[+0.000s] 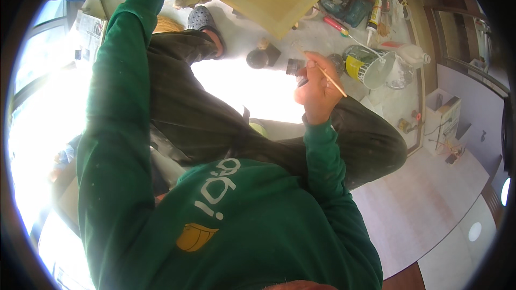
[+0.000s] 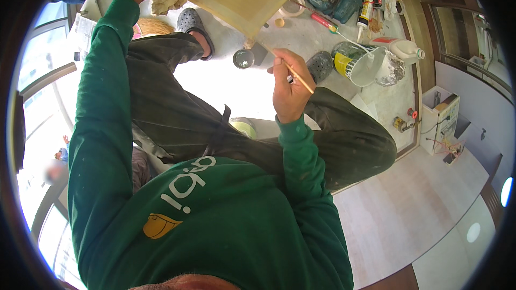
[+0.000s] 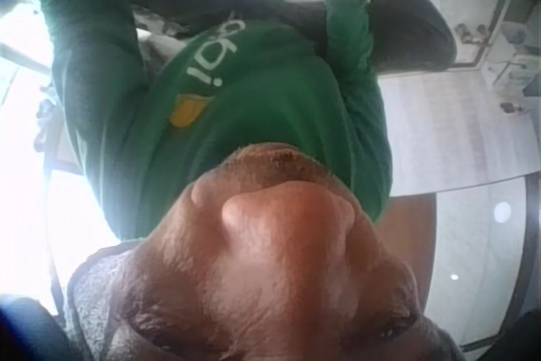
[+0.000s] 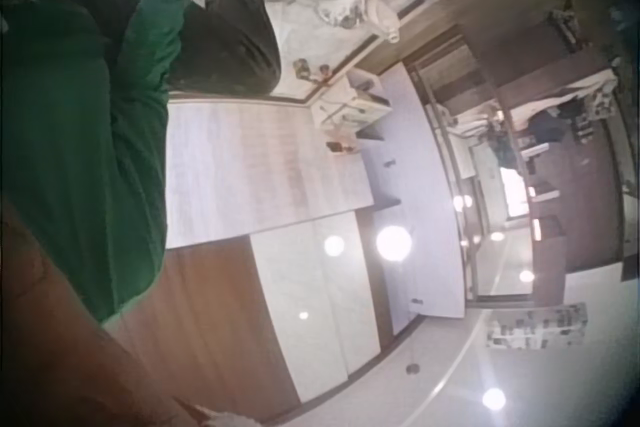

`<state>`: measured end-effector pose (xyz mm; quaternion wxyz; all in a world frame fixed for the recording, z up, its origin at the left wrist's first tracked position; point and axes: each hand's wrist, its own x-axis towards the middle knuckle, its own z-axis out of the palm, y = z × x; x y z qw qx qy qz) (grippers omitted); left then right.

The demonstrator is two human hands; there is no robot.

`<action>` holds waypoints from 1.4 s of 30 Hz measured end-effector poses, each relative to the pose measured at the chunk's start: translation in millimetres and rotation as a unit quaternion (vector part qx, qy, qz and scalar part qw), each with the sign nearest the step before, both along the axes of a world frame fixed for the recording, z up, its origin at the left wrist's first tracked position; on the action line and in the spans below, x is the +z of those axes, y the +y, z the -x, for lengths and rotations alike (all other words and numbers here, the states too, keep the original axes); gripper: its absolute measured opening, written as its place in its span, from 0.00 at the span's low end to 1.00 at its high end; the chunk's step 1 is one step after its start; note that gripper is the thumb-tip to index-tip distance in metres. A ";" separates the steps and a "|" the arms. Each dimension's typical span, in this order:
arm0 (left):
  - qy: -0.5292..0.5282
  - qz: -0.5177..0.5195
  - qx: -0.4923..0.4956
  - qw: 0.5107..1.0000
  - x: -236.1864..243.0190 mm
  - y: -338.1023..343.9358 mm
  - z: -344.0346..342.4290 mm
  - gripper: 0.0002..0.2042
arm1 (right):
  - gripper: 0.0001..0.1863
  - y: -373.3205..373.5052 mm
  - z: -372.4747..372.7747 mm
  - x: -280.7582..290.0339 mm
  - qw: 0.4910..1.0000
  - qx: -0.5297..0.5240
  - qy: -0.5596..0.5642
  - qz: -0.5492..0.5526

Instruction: The person sits on the floor and repeatedly applies a liquid finish to a rectangular wooden board using a small brush, then wipes the surface with a cloth. The person alternates between brushing and wiping, occasionally flipping the board to treat different areas.

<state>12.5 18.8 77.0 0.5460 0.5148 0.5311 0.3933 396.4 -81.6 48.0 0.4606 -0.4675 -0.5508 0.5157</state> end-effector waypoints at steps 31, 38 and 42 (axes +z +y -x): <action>-0.015 0.055 0.078 0.995 16.4 0.6 -15.4 0.09 | 0.07 41.2 -7.1 10.6 0.999 -0.001 -0.027 -0.021; -0.044 0.028 0.108 0.993 44.9 -4.3 -12.4 0.09 | 0.08 65.3 -6.9 0.7 0.998 -0.008 -0.053 -0.036; -0.054 0.049 0.165 0.984 54.3 -6.3 -4.5 0.07 | 0.10 75.2 -12.1 29.0 0.997 -0.065 -0.001 -0.031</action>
